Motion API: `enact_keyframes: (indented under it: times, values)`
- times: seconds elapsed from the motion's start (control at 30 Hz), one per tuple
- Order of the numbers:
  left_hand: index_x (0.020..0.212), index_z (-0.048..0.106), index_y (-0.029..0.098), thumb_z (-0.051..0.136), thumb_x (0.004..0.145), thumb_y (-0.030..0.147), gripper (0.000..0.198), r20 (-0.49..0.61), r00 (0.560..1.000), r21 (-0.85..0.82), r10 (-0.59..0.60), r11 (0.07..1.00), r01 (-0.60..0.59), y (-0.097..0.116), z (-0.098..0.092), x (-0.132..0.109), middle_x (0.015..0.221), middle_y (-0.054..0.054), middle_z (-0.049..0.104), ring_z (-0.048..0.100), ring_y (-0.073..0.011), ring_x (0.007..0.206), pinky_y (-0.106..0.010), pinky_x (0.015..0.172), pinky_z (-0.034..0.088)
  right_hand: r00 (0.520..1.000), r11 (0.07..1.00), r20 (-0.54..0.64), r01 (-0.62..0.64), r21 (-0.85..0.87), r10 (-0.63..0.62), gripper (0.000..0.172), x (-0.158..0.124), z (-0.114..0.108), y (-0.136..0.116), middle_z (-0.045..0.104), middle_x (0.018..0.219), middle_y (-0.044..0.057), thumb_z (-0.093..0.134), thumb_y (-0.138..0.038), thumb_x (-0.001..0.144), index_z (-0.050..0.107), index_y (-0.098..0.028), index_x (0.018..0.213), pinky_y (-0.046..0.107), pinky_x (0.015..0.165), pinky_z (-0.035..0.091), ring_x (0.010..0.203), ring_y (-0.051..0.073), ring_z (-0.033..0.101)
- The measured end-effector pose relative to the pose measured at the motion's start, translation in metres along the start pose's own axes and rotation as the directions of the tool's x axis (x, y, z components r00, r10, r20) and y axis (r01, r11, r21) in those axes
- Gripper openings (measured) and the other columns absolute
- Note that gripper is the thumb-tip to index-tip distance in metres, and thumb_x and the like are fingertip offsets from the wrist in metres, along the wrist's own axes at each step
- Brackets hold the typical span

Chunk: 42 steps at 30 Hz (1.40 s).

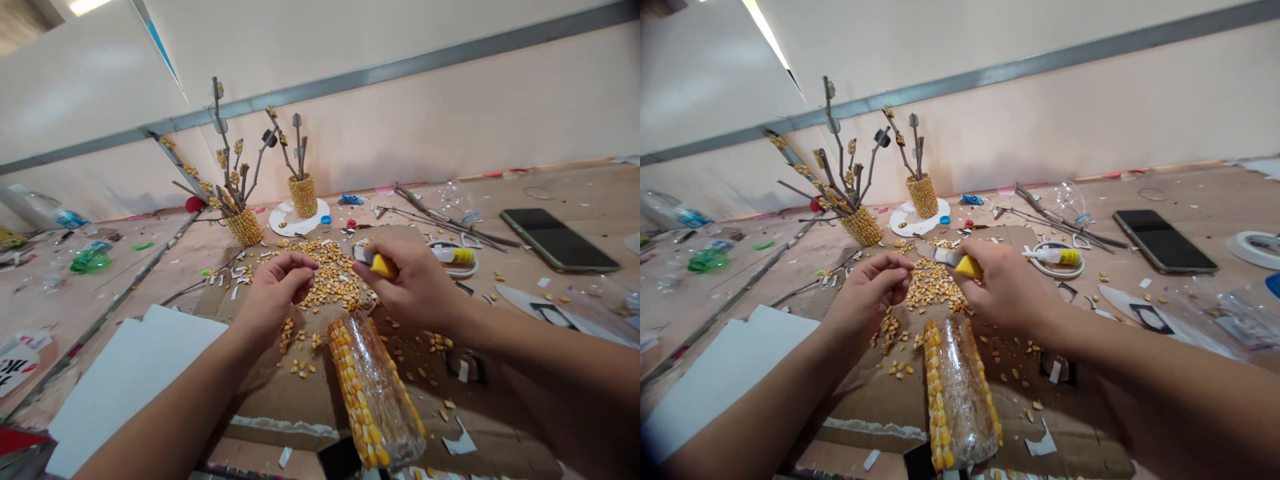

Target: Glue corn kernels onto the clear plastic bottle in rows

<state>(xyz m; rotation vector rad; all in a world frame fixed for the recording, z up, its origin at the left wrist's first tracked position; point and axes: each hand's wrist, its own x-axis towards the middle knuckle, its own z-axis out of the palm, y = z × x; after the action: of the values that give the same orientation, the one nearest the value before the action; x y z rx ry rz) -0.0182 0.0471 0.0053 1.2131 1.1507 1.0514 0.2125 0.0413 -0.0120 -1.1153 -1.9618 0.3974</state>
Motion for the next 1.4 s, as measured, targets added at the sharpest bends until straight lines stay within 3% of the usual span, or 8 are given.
enact_keyframes:
  times: [0.13,0.27,0.43,0.63,0.87,1.03,1.23,1.4]
  values:
    - [0.075,0.074,0.018,0.073,0.072,0.029,0.011,-0.032,0.995,0.243,0.095,0.966,-0.085,0.004,-0.013,0.010,0.062,0.003,0.061,0.044,-0.0096,0.055,-0.025,0.055,0.031,0.991,0.990,0.010,-0.137,-0.022,0.137,0.009,0.013,-0.006,0.014,0.061,0.070,0.000,0.059,-0.027,0.091,0.064,-0.019,0.088,0.028,0.061,0.033,0.062,0.015,0.050]
    - [0.077,0.073,0.017,0.074,0.074,0.033,0.016,-0.006,0.991,0.414,0.135,0.902,-0.121,0.000,-0.019,0.017,0.076,-0.001,0.072,0.059,-0.0144,0.069,-0.027,0.067,0.043,0.953,0.964,0.172,-0.224,-0.143,0.248,0.015,0.022,-0.008,0.028,0.061,0.069,0.001,0.056,-0.026,0.091,0.062,-0.020,0.078,0.030,0.062,0.031,0.063,0.017,0.051]
    - [0.077,0.071,0.017,0.073,0.078,0.039,0.023,0.051,0.992,0.496,0.115,0.859,-0.125,-0.004,-0.017,0.020,0.073,0.000,0.068,0.058,-0.0147,0.068,-0.028,0.066,0.044,0.877,0.912,0.324,-0.251,-0.323,0.356,0.022,0.023,-0.003,0.040,0.065,0.072,0.005,0.057,-0.032,0.092,0.059,-0.021,0.074,0.031,0.062,0.031,0.068,0.020,0.055]
    - [0.069,0.067,0.018,0.063,0.083,0.036,0.023,0.092,0.985,0.510,0.149,0.842,-0.175,-0.003,-0.016,0.020,0.060,0.004,0.056,0.047,-0.0122,0.058,-0.026,0.059,0.039,0.877,0.897,0.303,-0.257,-0.360,0.373,0.011,0.026,-0.006,0.055,0.074,0.089,0.008,0.058,-0.021,0.089,0.069,-0.019,0.085,0.030,0.068,0.036,0.081,0.022,0.062]
    - [0.086,0.077,0.017,0.072,0.082,0.037,0.021,0.020,0.975,0.552,0.223,0.810,-0.197,-0.008,-0.018,0.020,0.069,-0.001,0.068,0.056,-0.0146,0.063,-0.026,0.060,0.041,0.862,0.891,0.325,-0.262,-0.371,0.389,0.012,0.026,0.001,0.062,0.076,0.086,0.008,0.062,-0.024,0.086,0.073,-0.019,0.087,0.030,0.066,0.037,0.076,0.022,0.063]
    - [0.085,0.080,0.015,0.078,0.081,0.039,0.024,0.030,0.976,0.502,0.215,0.841,-0.201,-0.007,-0.019,0.020,0.077,-0.005,0.075,0.061,-0.0147,0.065,-0.026,0.060,0.044,0.861,0.885,0.322,-0.261,-0.385,0.394,0.015,0.026,0.002,0.061,0.077,0.091,0.010,0.062,-0.025,0.088,0.075,-0.018,0.088,0.030,0.067,0.036,0.079,0.023,0.064]
    - [0.077,0.075,0.015,0.073,0.085,0.040,0.025,0.025,0.986,0.433,0.166,0.887,-0.161,-0.005,-0.013,0.017,0.068,-0.002,0.072,0.055,-0.0107,0.049,-0.023,0.048,0.041,0.855,0.911,0.387,-0.203,-0.360,0.344,0.017,0.024,0.004,0.049,0.078,0.093,0.007,0.062,-0.030,0.093,0.076,-0.020,0.093,0.028,0.068,0.037,0.079,0.019,0.063]
    - [0.078,0.069,0.016,0.069,0.089,0.040,0.027,0.027,0.981,0.465,0.191,0.866,-0.181,-0.005,-0.014,0.015,0.066,0.000,0.068,0.054,-0.0099,0.047,-0.022,0.046,0.040,0.853,0.883,0.361,-0.214,-0.417,0.377,0.016,0.024,0.006,0.048,0.078,0.094,0.009,0.065,-0.030,0.091,0.076,-0.019,0.091,0.028,0.067,0.036,0.081,0.021,0.064]
